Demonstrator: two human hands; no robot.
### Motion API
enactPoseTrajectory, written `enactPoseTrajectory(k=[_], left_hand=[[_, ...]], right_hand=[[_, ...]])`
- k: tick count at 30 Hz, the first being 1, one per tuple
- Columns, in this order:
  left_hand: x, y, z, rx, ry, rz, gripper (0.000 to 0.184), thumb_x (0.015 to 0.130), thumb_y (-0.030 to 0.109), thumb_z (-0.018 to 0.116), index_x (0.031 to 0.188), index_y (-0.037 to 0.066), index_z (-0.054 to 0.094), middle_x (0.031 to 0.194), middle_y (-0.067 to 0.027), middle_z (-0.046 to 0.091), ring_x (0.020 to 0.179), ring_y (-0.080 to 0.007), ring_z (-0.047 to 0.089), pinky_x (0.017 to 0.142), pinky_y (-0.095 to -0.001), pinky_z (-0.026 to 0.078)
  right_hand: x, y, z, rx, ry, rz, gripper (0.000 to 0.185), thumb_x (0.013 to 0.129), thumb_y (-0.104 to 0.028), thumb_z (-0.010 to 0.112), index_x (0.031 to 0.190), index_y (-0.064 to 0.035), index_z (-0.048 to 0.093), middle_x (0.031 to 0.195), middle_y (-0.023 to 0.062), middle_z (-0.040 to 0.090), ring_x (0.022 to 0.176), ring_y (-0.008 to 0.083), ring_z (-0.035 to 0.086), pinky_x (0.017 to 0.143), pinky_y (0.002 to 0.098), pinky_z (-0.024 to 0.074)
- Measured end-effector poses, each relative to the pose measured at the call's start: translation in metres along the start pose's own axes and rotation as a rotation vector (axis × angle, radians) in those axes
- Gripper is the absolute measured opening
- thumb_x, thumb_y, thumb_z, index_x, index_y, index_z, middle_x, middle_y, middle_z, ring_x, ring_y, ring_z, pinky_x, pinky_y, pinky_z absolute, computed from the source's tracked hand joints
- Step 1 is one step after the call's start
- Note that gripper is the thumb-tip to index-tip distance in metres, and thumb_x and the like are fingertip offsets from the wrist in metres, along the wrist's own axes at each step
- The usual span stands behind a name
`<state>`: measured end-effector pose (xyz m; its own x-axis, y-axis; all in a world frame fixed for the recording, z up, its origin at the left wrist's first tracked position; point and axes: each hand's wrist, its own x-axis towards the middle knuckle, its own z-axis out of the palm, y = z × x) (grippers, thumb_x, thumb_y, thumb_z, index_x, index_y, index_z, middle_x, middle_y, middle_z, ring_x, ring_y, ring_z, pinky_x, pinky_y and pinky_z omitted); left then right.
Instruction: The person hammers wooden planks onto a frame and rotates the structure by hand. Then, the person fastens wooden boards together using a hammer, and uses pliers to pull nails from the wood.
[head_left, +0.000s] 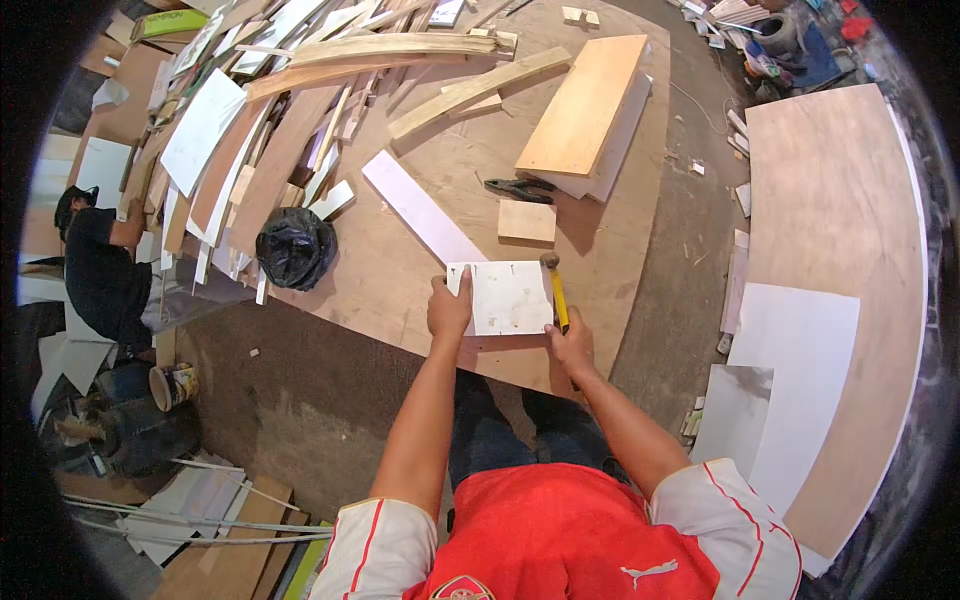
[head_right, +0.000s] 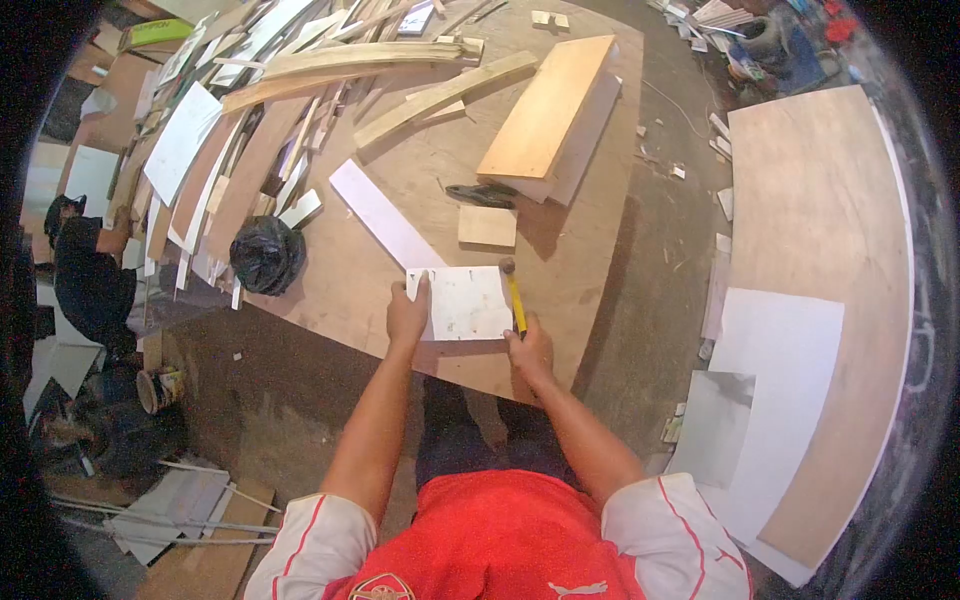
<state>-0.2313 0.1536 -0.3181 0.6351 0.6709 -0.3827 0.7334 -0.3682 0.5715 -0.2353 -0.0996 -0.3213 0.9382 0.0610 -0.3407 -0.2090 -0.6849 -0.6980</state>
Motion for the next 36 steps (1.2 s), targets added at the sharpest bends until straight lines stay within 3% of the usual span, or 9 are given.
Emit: enactPoseTrajectory(k=[7, 10, 13, 19, 22, 25, 28, 34, 36], left_hand=[[0.008, 0.002, 0.002, 0.121, -0.136, -0.027, 0.083, 0.096, 0.076, 0.045, 0.117, -0.001, 0.064, 0.111, -0.0299, 0.071, 0.107, -0.0481, 0.068, 0.089, -0.0564, 0.053], [0.004, 0.012, -0.002, 0.139, -0.155, -0.073, 0.084, 0.096, 0.076, 0.043, 0.122, -0.002, 0.064, 0.113, -0.0310, 0.070, 0.109, -0.0481, 0.068, 0.092, -0.0557, 0.052], [0.004, 0.022, -0.009, 0.178, -0.162, -0.073, 0.085, 0.097, 0.075, 0.040, 0.122, -0.003, 0.065, 0.113, -0.0315, 0.070, 0.109, -0.0481, 0.067, 0.092, -0.0560, 0.052], [0.005, 0.029, -0.012, 0.266, -0.148, -0.081, 0.085, 0.099, 0.074, 0.038, 0.118, -0.003, 0.067, 0.111, -0.0320, 0.070, 0.107, -0.0485, 0.068, 0.091, -0.0571, 0.053], [0.004, 0.031, -0.013, 0.287, -0.153, -0.084, 0.083, 0.099, 0.073, 0.037, 0.117, -0.003, 0.066, 0.111, -0.0303, 0.071, 0.106, -0.0470, 0.069, 0.089, -0.0562, 0.054], [0.004, 0.032, -0.014, 0.299, -0.155, -0.078, 0.082, 0.100, 0.073, 0.037, 0.117, -0.002, 0.065, 0.111, -0.0292, 0.071, 0.107, -0.0457, 0.070, 0.089, -0.0559, 0.055], [0.004, 0.029, -0.012, 0.293, -0.152, -0.081, 0.082, 0.100, 0.073, 0.037, 0.117, -0.002, 0.066, 0.111, -0.0288, 0.072, 0.107, -0.0452, 0.069, 0.089, -0.0561, 0.054], [0.004, 0.033, -0.013, 0.296, -0.150, -0.086, 0.082, 0.100, 0.073, 0.037, 0.117, -0.002, 0.066, 0.112, -0.0288, 0.071, 0.108, -0.0454, 0.069, 0.089, -0.0561, 0.054], [0.002, 0.032, -0.013, 0.297, -0.158, -0.085, 0.082, 0.100, 0.072, 0.036, 0.117, -0.002, 0.066, 0.112, -0.0290, 0.071, 0.107, -0.0457, 0.069, 0.090, -0.0561, 0.054]], right_hand=[[-0.010, -0.004, -0.004, 0.107, 0.089, -0.202, 0.044, 0.102, -0.031, 0.058, 0.138, -0.0055, 0.055, 0.107, 0.0328, 0.067, 0.099, 0.0518, 0.065, 0.082, 0.0582, 0.0504], [-0.012, -0.017, -0.012, -0.003, -0.071, -0.169, 0.047, 0.106, -0.021, 0.051, 0.151, -0.0066, 0.047, 0.118, 0.0333, 0.066, 0.110, 0.0484, 0.066, 0.089, 0.0500, 0.0525], [-0.011, -0.025, -0.009, 0.029, -0.040, -0.275, 0.052, 0.107, -0.020, 0.050, 0.157, -0.0091, 0.041, 0.123, 0.0343, 0.065, 0.111, 0.0492, 0.066, 0.089, 0.0503, 0.0528], [-0.009, -0.038, -0.003, 0.027, -0.009, -0.258, 0.052, 0.106, -0.017, 0.050, 0.157, -0.0095, 0.041, 0.121, 0.0344, 0.065, 0.106, 0.0504, 0.067, 0.085, 0.0526, 0.0536], [-0.003, -0.042, -0.003, -0.050, -0.116, -0.104, 0.050, 0.106, -0.017, 0.050, 0.156, -0.0110, 0.044, 0.116, 0.0346, 0.066, 0.103, 0.0509, 0.067, 0.082, 0.0530, 0.0532], [-0.005, -0.036, -0.007, 0.001, -0.002, -0.285, 0.057, 0.107, -0.028, 0.043, 0.162, -0.0200, 0.029, 0.095, 0.0329, 0.067, 0.088, 0.0542, 0.065, 0.077, 0.0621, 0.0493], [-0.008, -0.042, -0.006, -0.125, -0.136, -0.156, 0.051, 0.106, -0.019, 0.048, 0.156, -0.0133, 0.043, 0.112, 0.0338, 0.067, 0.097, 0.0519, 0.066, 0.078, 0.0532, 0.0527], [-0.012, -0.043, -0.012, 0.049, 0.002, -0.260, 0.053, 0.105, -0.020, 0.049, 0.158, -0.0147, 0.041, 0.110, 0.0338, 0.067, 0.094, 0.0517, 0.067, 0.078, 0.0544, 0.0524], [-0.007, -0.041, -0.009, -0.071, -0.117, -0.179, 0.053, 0.106, -0.020, 0.049, 0.157, -0.0137, 0.041, 0.110, 0.0344, 0.066, 0.095, 0.0519, 0.066, 0.078, 0.0538, 0.0527]])
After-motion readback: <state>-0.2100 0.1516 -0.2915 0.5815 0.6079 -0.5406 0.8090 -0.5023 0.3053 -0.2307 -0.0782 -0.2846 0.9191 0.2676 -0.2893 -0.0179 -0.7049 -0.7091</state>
